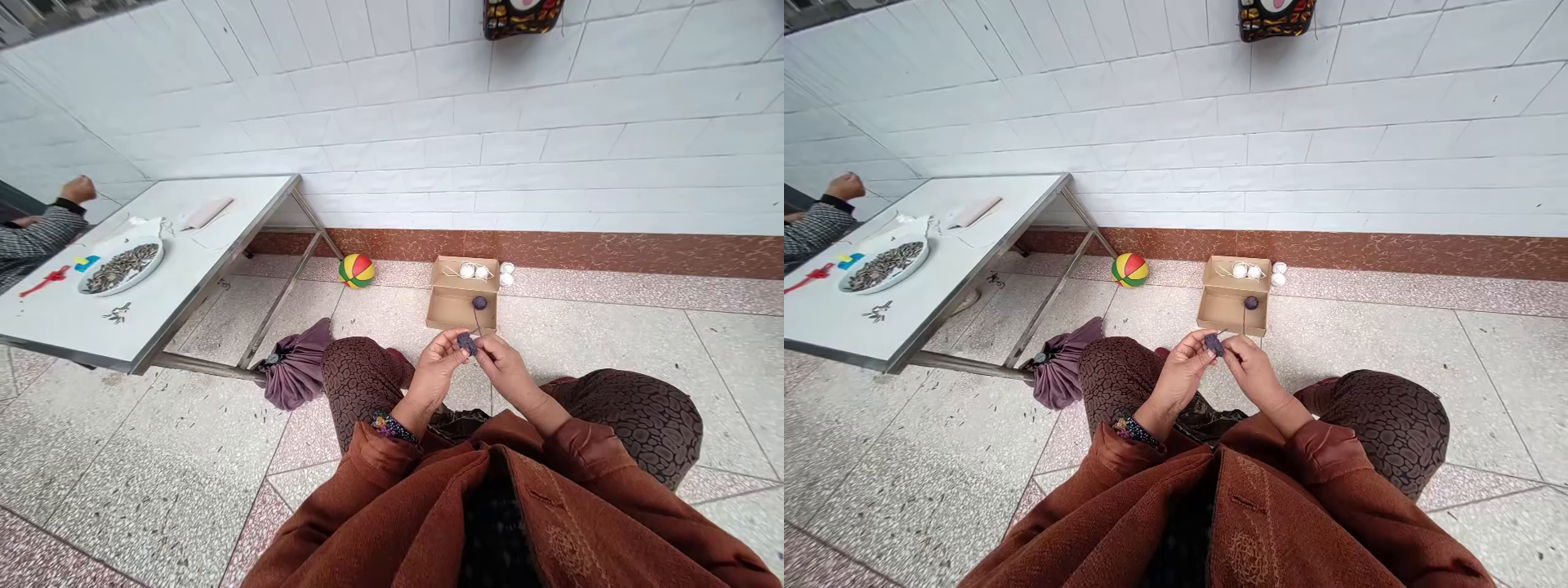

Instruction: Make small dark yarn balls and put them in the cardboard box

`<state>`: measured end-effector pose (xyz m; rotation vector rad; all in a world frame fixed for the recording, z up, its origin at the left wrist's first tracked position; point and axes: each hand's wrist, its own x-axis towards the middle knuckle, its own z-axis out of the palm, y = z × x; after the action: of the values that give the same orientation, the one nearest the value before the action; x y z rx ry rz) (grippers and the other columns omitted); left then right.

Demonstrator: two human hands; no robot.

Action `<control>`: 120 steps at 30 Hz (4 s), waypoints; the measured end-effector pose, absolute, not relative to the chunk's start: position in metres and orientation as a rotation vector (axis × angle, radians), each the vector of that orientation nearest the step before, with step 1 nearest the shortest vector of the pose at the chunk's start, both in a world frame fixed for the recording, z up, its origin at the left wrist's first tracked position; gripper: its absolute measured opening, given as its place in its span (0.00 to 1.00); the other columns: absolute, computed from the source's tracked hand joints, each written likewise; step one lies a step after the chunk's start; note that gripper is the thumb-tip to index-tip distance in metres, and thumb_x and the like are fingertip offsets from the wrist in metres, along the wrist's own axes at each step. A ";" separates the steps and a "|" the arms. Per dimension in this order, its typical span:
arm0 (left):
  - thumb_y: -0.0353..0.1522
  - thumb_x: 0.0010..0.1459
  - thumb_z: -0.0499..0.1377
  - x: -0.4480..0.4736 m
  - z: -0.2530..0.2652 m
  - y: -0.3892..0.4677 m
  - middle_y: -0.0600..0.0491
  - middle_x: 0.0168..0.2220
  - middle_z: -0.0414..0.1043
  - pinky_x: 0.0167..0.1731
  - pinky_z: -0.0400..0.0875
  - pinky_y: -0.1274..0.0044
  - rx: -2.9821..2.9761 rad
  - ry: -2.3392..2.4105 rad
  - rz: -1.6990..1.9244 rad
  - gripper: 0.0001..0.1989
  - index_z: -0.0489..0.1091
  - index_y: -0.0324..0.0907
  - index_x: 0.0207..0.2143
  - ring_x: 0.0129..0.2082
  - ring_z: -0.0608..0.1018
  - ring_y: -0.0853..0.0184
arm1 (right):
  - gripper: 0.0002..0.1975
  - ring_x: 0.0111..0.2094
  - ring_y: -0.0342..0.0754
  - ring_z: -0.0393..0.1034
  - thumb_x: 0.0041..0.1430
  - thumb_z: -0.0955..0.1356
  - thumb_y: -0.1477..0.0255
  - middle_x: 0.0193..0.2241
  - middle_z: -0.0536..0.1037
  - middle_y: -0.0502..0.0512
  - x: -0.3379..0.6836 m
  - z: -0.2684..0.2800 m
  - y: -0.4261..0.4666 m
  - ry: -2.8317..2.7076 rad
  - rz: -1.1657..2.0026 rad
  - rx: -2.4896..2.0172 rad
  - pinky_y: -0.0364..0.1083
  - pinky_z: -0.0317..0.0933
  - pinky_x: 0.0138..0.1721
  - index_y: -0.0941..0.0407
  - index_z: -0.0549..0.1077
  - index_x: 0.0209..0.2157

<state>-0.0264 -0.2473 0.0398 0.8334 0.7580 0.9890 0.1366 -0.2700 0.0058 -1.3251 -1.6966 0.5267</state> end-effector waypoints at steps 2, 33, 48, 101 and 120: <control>0.33 0.45 0.72 -0.028 0.038 -0.247 0.54 0.36 0.72 0.39 0.65 0.76 0.781 0.790 1.009 0.21 0.75 0.42 0.44 0.34 0.70 0.71 | 0.10 0.35 0.51 0.72 0.71 0.63 0.67 0.32 0.76 0.54 0.135 0.008 -0.277 -1.711 0.508 -1.327 0.48 0.66 0.38 0.52 0.73 0.36; 0.30 0.46 0.70 -0.035 0.038 -0.257 0.54 0.35 0.75 0.40 0.65 0.76 0.912 0.699 0.809 0.16 0.75 0.38 0.40 0.35 0.73 0.72 | 0.09 0.34 0.47 0.72 0.70 0.66 0.66 0.31 0.76 0.52 0.145 0.085 -0.269 -1.871 0.580 -1.164 0.46 0.64 0.38 0.53 0.74 0.35; 0.31 0.45 0.72 -0.031 0.034 -0.258 0.56 0.34 0.74 0.41 0.68 0.74 0.749 0.689 0.867 0.27 0.69 0.42 0.49 0.34 0.74 0.71 | 0.10 0.30 0.49 0.71 0.66 0.65 0.63 0.29 0.77 0.53 0.137 0.002 -0.286 -1.591 0.714 -1.455 0.47 0.65 0.34 0.53 0.72 0.33; 0.35 0.53 0.70 -0.028 0.032 -0.263 0.55 0.38 0.74 0.38 0.74 0.74 1.070 0.644 0.852 0.30 0.62 0.45 0.55 0.31 0.77 0.73 | 0.09 0.30 0.47 0.69 0.62 0.71 0.62 0.29 0.76 0.52 0.144 0.039 -0.270 -1.538 0.835 -1.304 0.47 0.64 0.34 0.52 0.77 0.32; 0.34 0.48 0.71 -0.033 0.031 -0.258 0.53 0.33 0.77 0.37 0.68 0.76 0.949 0.902 0.959 0.17 0.75 0.39 0.40 0.32 0.74 0.71 | 0.09 0.37 0.50 0.72 0.70 0.66 0.64 0.33 0.76 0.55 0.146 0.046 -0.294 -1.961 0.771 -1.152 0.49 0.68 0.41 0.51 0.77 0.38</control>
<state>-0.0335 -0.2579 0.0311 0.9490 0.9021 0.9585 0.1458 -0.2938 0.0455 -1.1524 -1.9610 0.7709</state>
